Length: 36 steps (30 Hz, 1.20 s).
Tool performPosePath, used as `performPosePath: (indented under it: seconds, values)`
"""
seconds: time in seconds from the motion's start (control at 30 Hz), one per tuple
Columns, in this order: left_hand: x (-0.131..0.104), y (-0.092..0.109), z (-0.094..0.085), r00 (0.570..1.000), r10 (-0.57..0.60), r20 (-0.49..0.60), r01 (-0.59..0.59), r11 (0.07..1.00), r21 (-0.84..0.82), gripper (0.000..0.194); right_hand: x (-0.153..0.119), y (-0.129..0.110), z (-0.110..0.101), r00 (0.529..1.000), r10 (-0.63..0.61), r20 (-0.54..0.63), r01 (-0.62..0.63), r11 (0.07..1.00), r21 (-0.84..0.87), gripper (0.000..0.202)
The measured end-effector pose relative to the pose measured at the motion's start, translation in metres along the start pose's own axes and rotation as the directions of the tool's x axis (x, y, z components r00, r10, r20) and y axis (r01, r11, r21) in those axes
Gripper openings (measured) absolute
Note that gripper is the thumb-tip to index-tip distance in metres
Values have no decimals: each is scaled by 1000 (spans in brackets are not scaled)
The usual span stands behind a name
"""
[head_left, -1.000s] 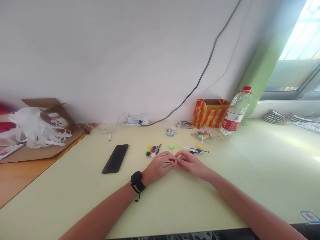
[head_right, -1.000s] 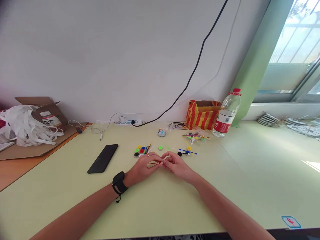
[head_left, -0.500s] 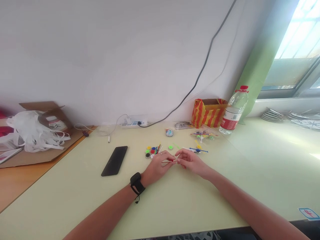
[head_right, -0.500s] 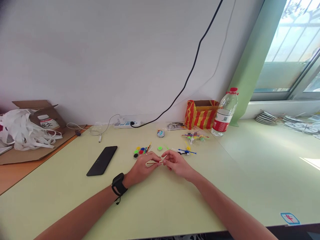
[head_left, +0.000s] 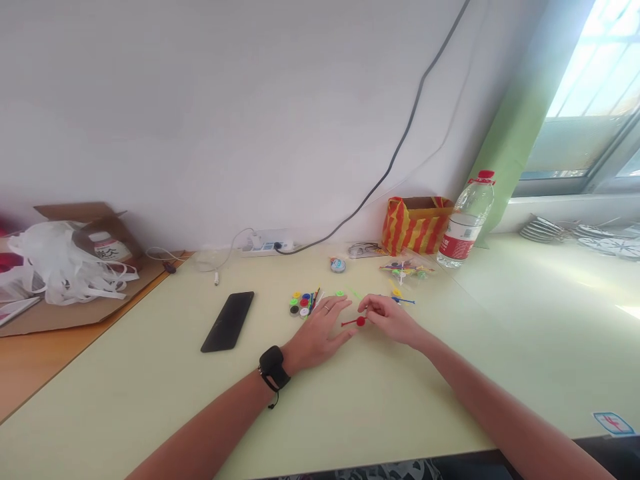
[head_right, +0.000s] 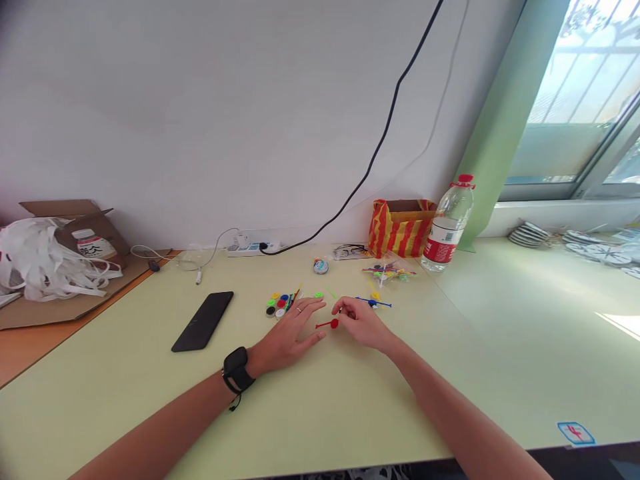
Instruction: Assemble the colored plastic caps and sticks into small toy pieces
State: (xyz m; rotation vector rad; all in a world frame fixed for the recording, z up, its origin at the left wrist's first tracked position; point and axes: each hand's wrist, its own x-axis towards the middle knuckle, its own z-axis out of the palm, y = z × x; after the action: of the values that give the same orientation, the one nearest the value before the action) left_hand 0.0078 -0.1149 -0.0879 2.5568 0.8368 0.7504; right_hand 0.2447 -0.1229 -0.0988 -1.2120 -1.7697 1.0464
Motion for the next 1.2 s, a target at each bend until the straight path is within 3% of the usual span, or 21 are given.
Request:
performPosePath:
  seconds: [0.1, 0.2, 0.3, 0.4, 0.53, 0.67, 0.87, 1.03, 1.2]
  values:
    - [-2, -6, 2, 996, -54, 67, 50, 996, 67, 59, 1, 7, -5, 997, 24, -69, -41, 965, -259, 11]
    - [-4, -12, 5, 988, -81, 130, 67, 992, 107, 67, 0, 9, -8, 971, 6, -237, -143, 814, -563, 9]
    - [-5, -15, 8, 981, -107, 163, 87, 988, 125, 73, -2, 9, -9, 934, -98, -343, -187, 685, -705, 11]
    - [-5, -16, 9, 976, -121, 182, 98, 986, 132, 76, -2, 10, -5, 918, -251, -306, -68, 663, -746, 13]
    - [-4, -13, 9, 986, -89, 143, 70, 988, 136, 69, -2, 13, 7, 919, -366, -145, 126, 623, -772, 19]
    - [-1, -7, 6, 999, -6, 46, 0, 992, 124, 55, -4, 12, 15, 938, -343, -45, 186, 608, -772, 15]
    - [-1, -11, 8, 998, 20, -52, -10, 985, 169, 41, -3, 14, 11, 955, -296, -10, 205, 683, -701, 14]
    - [0, -16, 9, 998, 24, -57, -13, 983, 185, 28, -6, 15, 8, 961, -276, -17, 195, 719, -667, 24]
    - [3, -11, 5, 999, 46, -26, -40, 981, 192, 20, -8, 14, 10, 960, -276, 37, 220, 671, -708, 25]
